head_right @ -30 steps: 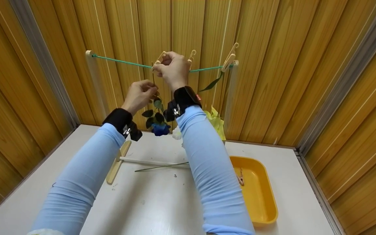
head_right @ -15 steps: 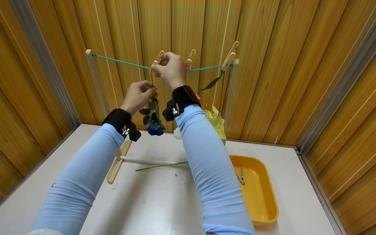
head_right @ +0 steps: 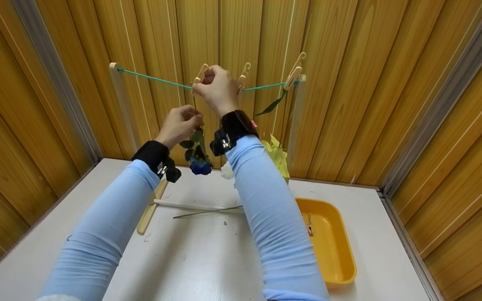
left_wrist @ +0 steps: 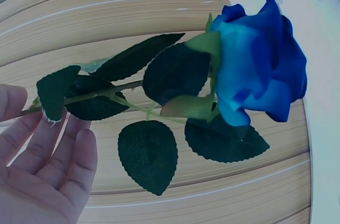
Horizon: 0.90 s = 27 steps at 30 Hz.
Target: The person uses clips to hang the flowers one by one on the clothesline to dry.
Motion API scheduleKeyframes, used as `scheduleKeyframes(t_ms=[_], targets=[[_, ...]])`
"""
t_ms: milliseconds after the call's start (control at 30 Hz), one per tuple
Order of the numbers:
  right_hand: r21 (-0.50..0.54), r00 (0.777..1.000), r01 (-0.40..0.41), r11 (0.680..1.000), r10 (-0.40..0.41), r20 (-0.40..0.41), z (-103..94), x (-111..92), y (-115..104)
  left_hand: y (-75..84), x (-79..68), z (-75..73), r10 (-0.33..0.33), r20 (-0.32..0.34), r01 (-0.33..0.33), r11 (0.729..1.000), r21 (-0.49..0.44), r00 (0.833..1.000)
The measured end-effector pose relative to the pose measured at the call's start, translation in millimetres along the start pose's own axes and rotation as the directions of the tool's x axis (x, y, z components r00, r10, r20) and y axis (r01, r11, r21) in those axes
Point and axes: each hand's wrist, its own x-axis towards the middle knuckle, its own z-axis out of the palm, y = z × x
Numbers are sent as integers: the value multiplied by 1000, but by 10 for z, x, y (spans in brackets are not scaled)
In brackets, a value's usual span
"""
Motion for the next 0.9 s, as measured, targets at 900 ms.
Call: scheduleKeyframes(t_ms=[900], targets=[[-223,946,293,930,-316,-76,-449,-1269,930,-228,-545,-113,215,-120,-210,976,50,969]])
